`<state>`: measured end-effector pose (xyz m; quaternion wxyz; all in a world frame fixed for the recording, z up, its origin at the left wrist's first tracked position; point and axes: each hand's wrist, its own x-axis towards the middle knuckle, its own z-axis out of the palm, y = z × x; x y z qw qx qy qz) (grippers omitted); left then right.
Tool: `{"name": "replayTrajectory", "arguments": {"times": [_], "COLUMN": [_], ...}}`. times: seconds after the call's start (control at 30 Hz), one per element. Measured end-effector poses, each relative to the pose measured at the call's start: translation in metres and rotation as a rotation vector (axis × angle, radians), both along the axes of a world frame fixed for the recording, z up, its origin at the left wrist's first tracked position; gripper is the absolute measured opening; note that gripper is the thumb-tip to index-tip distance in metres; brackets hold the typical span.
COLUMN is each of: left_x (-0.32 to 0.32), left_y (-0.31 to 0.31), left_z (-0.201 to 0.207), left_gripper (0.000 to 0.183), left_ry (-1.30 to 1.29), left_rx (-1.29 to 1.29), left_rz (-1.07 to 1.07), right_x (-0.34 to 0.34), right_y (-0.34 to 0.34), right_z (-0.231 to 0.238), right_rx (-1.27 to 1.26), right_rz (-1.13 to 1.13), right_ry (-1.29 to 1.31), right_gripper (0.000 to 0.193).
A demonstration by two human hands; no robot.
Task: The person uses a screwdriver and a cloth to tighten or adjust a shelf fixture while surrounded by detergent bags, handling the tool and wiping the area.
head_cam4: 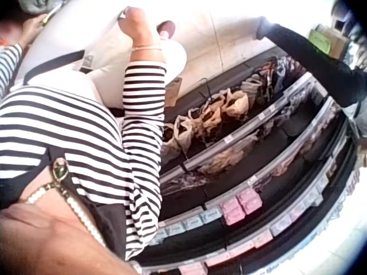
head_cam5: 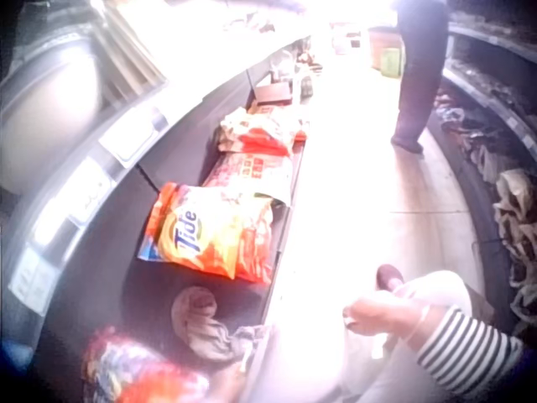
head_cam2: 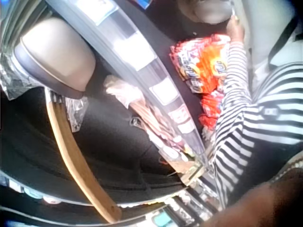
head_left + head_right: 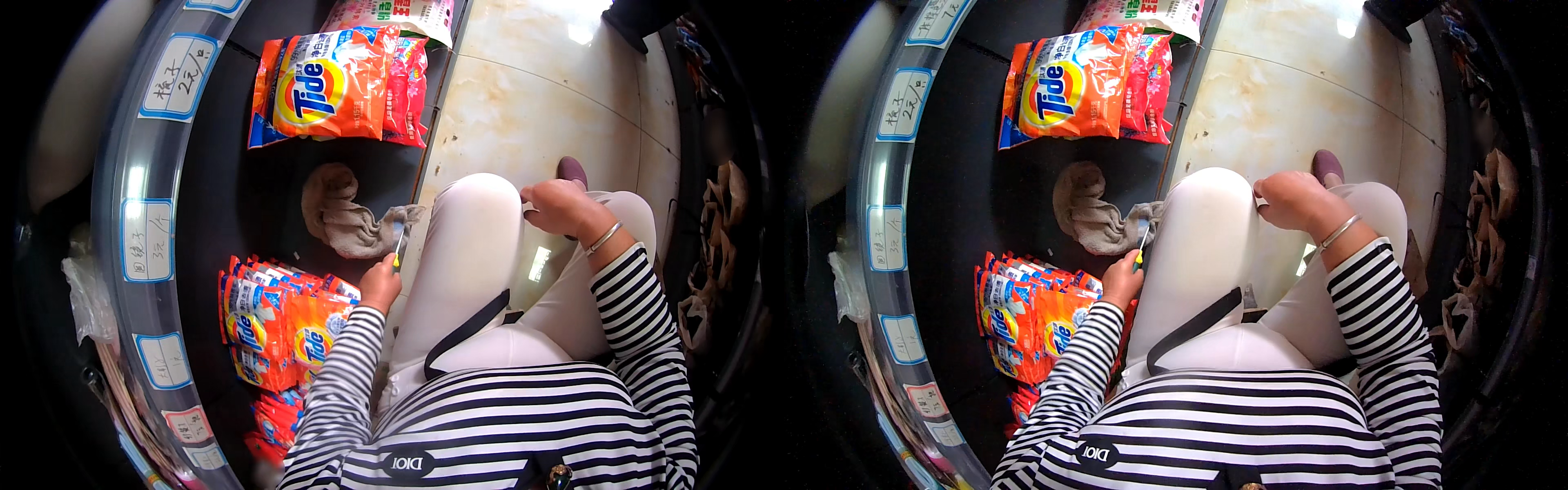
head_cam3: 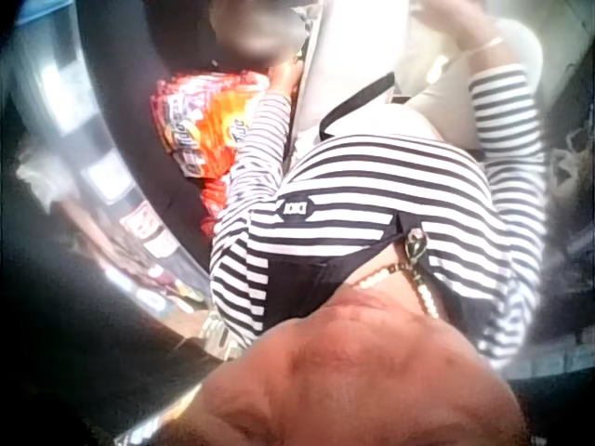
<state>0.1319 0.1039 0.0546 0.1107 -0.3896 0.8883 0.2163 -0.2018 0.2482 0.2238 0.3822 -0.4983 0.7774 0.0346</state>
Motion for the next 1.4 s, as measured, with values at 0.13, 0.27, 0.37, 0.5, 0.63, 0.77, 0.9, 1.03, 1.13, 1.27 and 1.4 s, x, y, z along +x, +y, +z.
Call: {"name": "replayTrajectory", "arguments": {"times": [0.13, 0.27, 0.37, 0.5, 0.63, 0.77, 0.9, 1.03, 1.13, 1.27, 1.4], "left_x": [-0.012, -0.036, -0.044, -0.055, -0.022, -0.021, 0.005, -0.024, -0.066, -0.146, -0.196], "left_y": [-0.001, -0.005, -0.007, -0.014, -0.025, -0.018, -0.015, -0.023, -0.027, -0.066, -0.096], "left_z": [-0.02, -0.031, -0.031, -0.019, -0.041, -0.032, -0.08, -0.09, -0.074, -0.074, -0.054], "left_gripper": [0.04, 0.039, 0.039, 0.042, 0.025, 0.026, 0.036, 0.043, 0.043, 0.041, 0.041], "left_ry": [0.038, 0.067, 0.048, 0.176, 0.337, 0.268, 0.253, 0.202, 0.149, 0.328, 0.222], "left_rx": [-0.1, -0.098, -0.067, 0.05, 1.06, 0.952, 0.445, 0.34, 0.194, 0.242, 0.414], "left_rz": [-0.044, -0.001, 0.03, 0.191, 0.72, 0.691, 0.462, 0.485, 0.39, 0.394, 0.479], "right_x": [0.0, 0.004, 0.007, 0.013, 0.01, 0.005, 0.002, 0.001, -0.005, -0.003, -0.006], "right_y": [-0.001, -0.008, -0.01, -0.019, -0.018, -0.012, -0.007, -0.004, -0.001, -0.007, -0.007], "right_z": [-0.003, -0.004, -0.012, -0.012, -0.019, -0.014, -0.018, -0.014, -0.013, -0.019, -0.026], "right_rx": [-0.025, 0.019, 0.034, 0.068, 0.038, 0.04, -0.012, -0.051, -0.064, -0.07, -0.054], "right_rz": [0.004, 0.031, 0.047, 0.055, 0.076, 0.067, 0.096, 0.099, 0.078, 0.116, 0.103], "right_ry": [-0.014, 0.003, 0.019, 0.03, 0.061, 0.06, 0.057, 0.031, 0.021, 0.009, -0.031], "right_gripper": [0.026, 0.025, 0.025, 0.024, 0.023, 0.02, 0.018, 0.018, 0.017, 0.018, 0.018]}}
